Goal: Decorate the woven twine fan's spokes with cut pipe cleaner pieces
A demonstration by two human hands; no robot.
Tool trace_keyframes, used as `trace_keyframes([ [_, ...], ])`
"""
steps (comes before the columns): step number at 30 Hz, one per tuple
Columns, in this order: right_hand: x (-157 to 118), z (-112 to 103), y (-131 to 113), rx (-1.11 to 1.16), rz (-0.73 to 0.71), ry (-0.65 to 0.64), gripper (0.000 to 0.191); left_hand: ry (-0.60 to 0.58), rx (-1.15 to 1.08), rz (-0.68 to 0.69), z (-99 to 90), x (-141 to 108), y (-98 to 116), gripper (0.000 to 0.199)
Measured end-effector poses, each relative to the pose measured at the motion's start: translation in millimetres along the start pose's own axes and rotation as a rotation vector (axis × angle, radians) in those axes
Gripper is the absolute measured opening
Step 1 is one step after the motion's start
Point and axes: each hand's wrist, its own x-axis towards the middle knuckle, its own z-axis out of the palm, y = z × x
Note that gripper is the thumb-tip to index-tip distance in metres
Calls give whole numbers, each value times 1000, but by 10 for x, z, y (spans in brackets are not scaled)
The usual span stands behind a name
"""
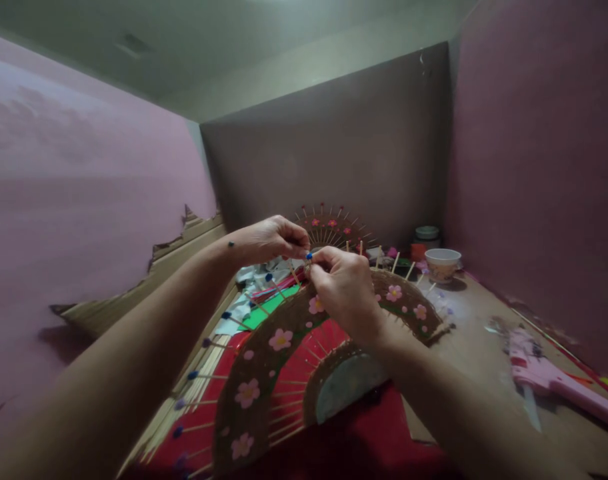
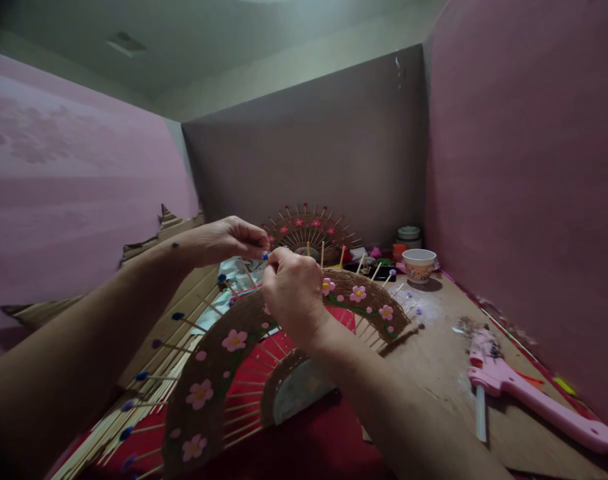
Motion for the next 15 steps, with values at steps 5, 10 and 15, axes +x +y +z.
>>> trace_keyframes([
  [5, 4, 17, 11, 11, -4, -9, 17, -43, 29, -10, -20, -85, 48, 18],
  [10, -1, 24, 19, 18, -14, -13, 17, -76, 43, -1, -61, -124, 104, 21],
  [15, -5, 29, 30, 33, -31, -21, 18, -81, 58, -22, -64, -135, 167, 20],
])
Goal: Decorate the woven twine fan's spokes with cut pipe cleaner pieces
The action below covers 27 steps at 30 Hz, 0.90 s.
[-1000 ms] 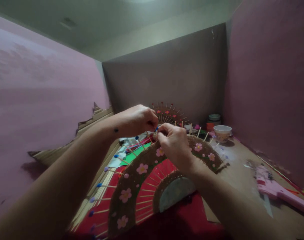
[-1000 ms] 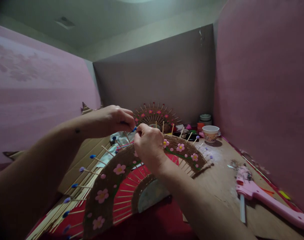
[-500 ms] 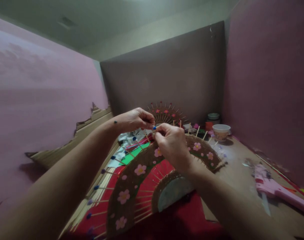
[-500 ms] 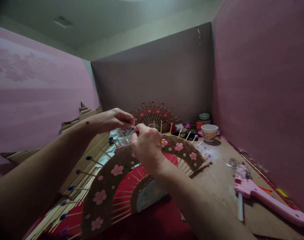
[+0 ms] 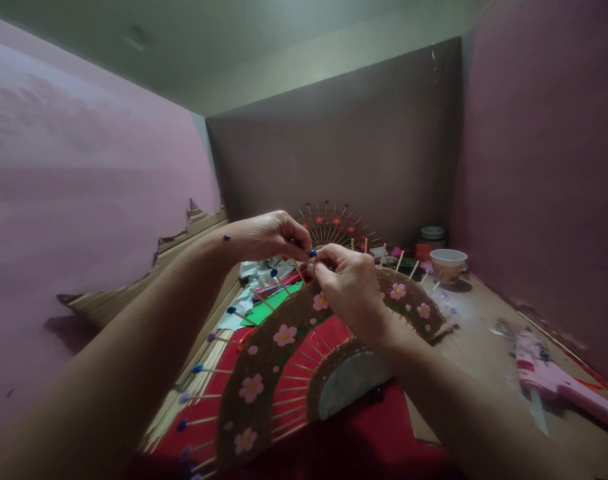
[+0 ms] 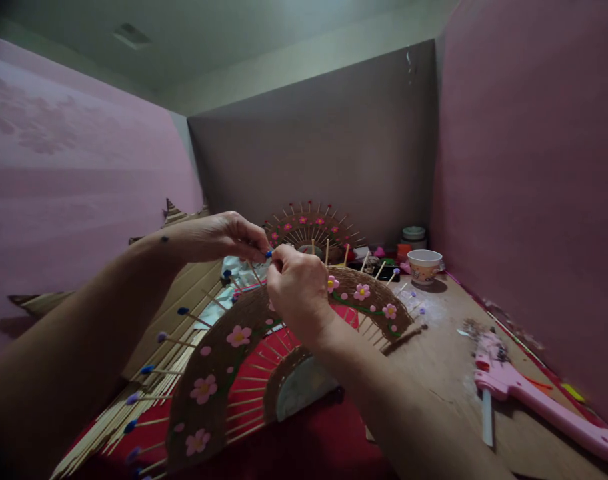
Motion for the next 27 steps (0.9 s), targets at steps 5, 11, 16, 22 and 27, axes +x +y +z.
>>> trace_keyframes([
  [5, 24, -30, -13, -9, 20, -27, 19, 5, 11, 13, -9, 0, -13, 21],
  [11, 53, -73, -24, 1, 15, -79, 21, -4, 21, 37, -7, 12, -103, 21],
  [16, 104, -55, -48, -56, 2, -93, 20, 7, -52, 46, 0, 6, -144, 17],
  [22, 252, 3, -61, -224, -20, -117, 19, 41, -41, 24, 0, -22, -222, 22],
  [27, 400, 132, 100, -263, 57, -145, 22, 212, -98, -122, 2, -196, -582, 35],
])
